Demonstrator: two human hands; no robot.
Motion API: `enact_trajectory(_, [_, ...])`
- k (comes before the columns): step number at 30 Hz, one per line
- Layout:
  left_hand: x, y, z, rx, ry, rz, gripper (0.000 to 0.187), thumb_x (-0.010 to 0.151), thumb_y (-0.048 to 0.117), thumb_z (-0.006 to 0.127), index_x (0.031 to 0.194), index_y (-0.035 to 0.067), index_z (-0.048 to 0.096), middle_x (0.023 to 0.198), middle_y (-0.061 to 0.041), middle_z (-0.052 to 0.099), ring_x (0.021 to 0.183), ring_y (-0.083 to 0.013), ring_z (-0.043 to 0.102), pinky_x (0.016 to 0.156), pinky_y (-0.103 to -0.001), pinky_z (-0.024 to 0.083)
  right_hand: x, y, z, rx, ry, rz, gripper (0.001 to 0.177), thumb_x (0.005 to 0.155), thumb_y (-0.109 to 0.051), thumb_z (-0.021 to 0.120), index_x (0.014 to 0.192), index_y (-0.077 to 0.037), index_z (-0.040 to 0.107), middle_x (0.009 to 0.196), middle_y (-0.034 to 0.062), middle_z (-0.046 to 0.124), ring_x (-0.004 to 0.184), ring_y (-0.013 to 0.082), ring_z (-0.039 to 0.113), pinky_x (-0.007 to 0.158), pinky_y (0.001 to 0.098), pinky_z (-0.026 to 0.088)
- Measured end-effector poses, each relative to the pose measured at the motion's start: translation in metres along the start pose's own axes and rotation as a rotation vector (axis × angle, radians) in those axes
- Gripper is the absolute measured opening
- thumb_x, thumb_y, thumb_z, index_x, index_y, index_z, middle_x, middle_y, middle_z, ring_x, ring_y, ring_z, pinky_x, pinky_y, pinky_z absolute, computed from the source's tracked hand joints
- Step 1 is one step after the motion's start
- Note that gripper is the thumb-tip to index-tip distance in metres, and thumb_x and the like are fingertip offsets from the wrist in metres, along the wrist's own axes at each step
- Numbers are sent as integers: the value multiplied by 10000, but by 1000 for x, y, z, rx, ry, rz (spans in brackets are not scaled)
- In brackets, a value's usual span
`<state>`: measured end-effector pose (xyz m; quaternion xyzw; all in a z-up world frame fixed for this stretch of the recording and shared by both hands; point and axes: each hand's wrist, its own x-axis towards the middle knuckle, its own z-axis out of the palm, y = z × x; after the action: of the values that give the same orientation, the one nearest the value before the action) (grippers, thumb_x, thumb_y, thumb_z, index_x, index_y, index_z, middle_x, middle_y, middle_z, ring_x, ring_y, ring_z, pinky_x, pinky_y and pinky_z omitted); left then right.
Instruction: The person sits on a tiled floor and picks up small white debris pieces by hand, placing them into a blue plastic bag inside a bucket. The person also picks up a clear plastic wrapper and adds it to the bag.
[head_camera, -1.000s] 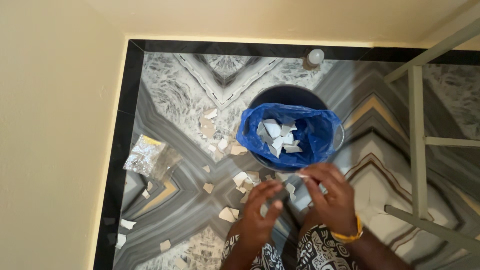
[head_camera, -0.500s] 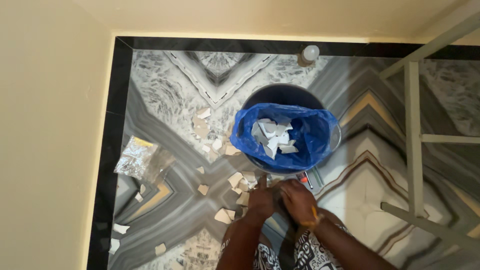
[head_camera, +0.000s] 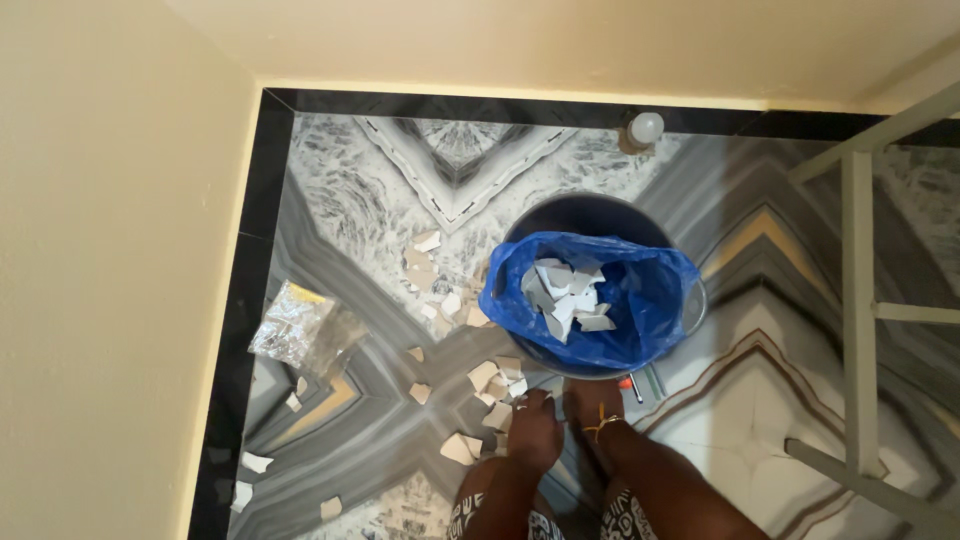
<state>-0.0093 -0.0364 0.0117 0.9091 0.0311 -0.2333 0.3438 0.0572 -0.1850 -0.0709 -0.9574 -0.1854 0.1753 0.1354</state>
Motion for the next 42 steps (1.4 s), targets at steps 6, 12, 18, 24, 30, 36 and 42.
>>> enact_trajectory(6, [-17, 11, -27, -268, 250, -14, 147, 928, 83, 655, 1067, 77, 701, 1153, -141, 691, 1021, -374, 665, 861, -472, 546, -2, 9, 0, 214, -55, 49, 220, 806, -125, 662, 1010, -53, 697, 1000, 199, 709, 934, 380, 682, 845, 462, 530])
enact_trajectory(12, [-38, 27, -69, -610, 407, -142, 150, 939, 83, 662, 1088, 72, 644, 1017, -111, 700, 812, -224, 731, 692, -323, 579, -29, -35, -71, 567, -6, 82, 180, 841, -89, 680, 1018, -51, 679, 945, 181, 706, 861, 366, 684, 757, 431, 537])
enact_trajectory(18, [-53, 41, -96, -1034, 632, -60, 153, 1002, 110, 616, 1128, 52, 551, 973, -79, 705, 843, -125, 696, 751, -289, 593, -77, -77, -226, 828, 322, 76, 122, 861, -65, 696, 983, -58, 692, 940, 87, 699, 704, 237, 711, 612, 320, 570])
enact_trajectory(24, [-56, 107, -164, -716, 726, -11, 187, 967, 102, 673, 1138, 34, 707, 995, -103, 764, 907, -152, 721, 803, -296, 579, -26, -94, -336, 224, 687, -220, 192, 866, -94, 708, 1057, -76, 720, 1112, 117, 665, 914, 312, 673, 745, 373, 545])
enact_trajectory(30, [-15, 160, -211, -405, 746, 347, 171, 971, 58, 655, 1135, 49, 704, 1206, -174, 724, 1084, -340, 716, 903, -382, 565, -48, -97, -319, 583, 696, -30, 170, 929, -70, 700, 1094, -59, 735, 1056, 89, 656, 767, 179, 663, 675, 287, 535])
enact_trajectory(36, [-24, 152, -188, -445, 670, 133, 210, 954, 95, 647, 1151, 50, 704, 1201, -139, 704, 1070, -329, 716, 866, -388, 580, -79, -45, -213, 810, 331, 264, 178, 925, -113, 698, 1086, -70, 759, 986, 82, 734, 711, 210, 677, 638, 304, 533])
enact_trajectory(42, [-60, 115, -141, -338, 717, 344, 217, 929, 14, 643, 1145, 26, 670, 1400, -221, 588, 1228, -403, 642, 992, -445, 541, -46, 6, -83, 399, 206, -229, 473, 723, -48, 676, 1190, -125, 686, 1189, 159, 697, 1086, 404, 650, 827, 450, 571])
